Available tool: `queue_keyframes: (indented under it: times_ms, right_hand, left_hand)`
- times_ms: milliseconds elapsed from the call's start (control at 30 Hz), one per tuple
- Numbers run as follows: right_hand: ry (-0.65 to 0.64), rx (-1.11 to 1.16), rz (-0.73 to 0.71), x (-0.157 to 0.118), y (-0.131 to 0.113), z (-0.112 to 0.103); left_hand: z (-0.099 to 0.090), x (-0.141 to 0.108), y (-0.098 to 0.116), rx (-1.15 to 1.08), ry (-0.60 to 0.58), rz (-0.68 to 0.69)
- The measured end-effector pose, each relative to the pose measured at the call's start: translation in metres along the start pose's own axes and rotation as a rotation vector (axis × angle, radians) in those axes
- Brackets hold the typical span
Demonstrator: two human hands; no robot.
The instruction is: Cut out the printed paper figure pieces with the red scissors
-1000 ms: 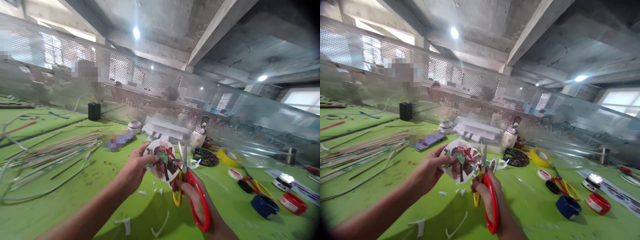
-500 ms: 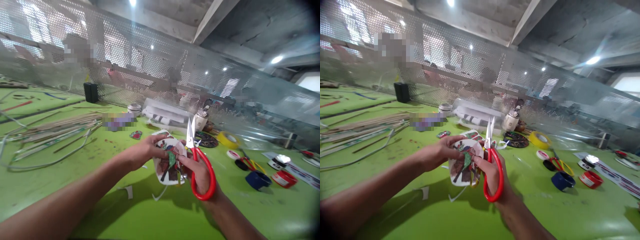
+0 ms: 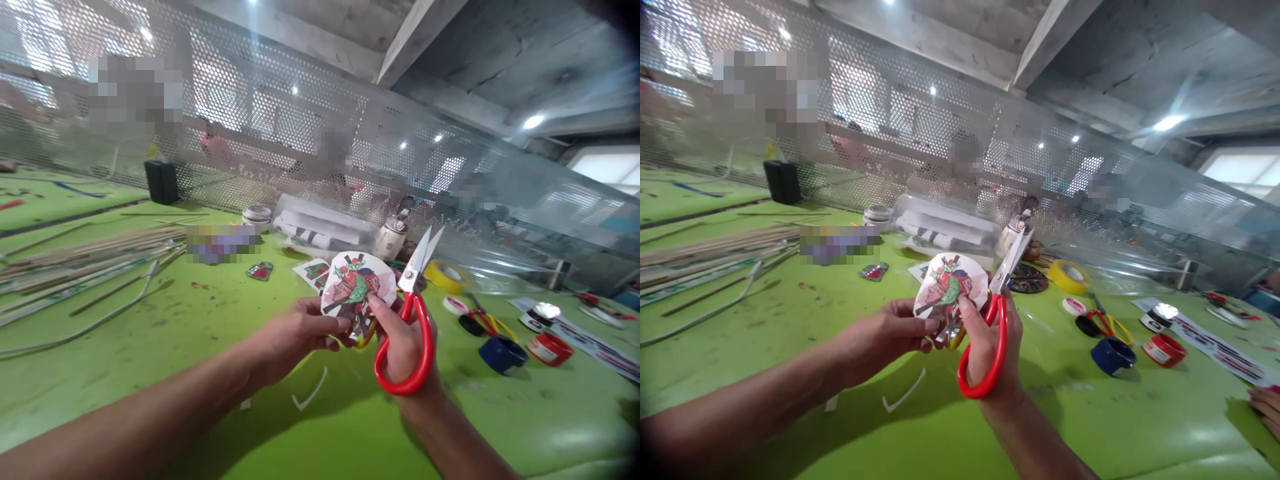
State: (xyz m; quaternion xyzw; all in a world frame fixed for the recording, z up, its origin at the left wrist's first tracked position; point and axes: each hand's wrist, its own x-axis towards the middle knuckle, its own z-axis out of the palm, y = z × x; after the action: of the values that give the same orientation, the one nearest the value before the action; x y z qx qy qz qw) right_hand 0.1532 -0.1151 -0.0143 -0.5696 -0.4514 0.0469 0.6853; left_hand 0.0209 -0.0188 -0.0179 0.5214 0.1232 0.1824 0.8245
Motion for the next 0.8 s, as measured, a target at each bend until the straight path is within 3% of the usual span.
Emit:
queue_keyframes:
  times_ms: [167, 433, 633, 800]
  right_hand:
    - [0.110, 0.037, -0.043, -0.004, -0.011, 0.005]
    - [0.072, 0.041, -0.041, -0.008, -0.013, 0.009]
    - [-0.048, 0.207, 0.210, -0.005, 0.002, 0.012]
    - [-0.171, 0.302, 0.317, -0.006, 0.004, 0.019]
  left_hand:
    - [0.007, -0.004, -0.002, -0.012, -0.037, 0.054]
    - [0.006, -0.003, -0.005, 0.030, -0.008, 0.086]
    - [0.000, -0.001, 0.010, -0.041, -0.005, 0.124]
    - [-0.012, -0.001, 0.033, -0.111, 0.075, 0.232]
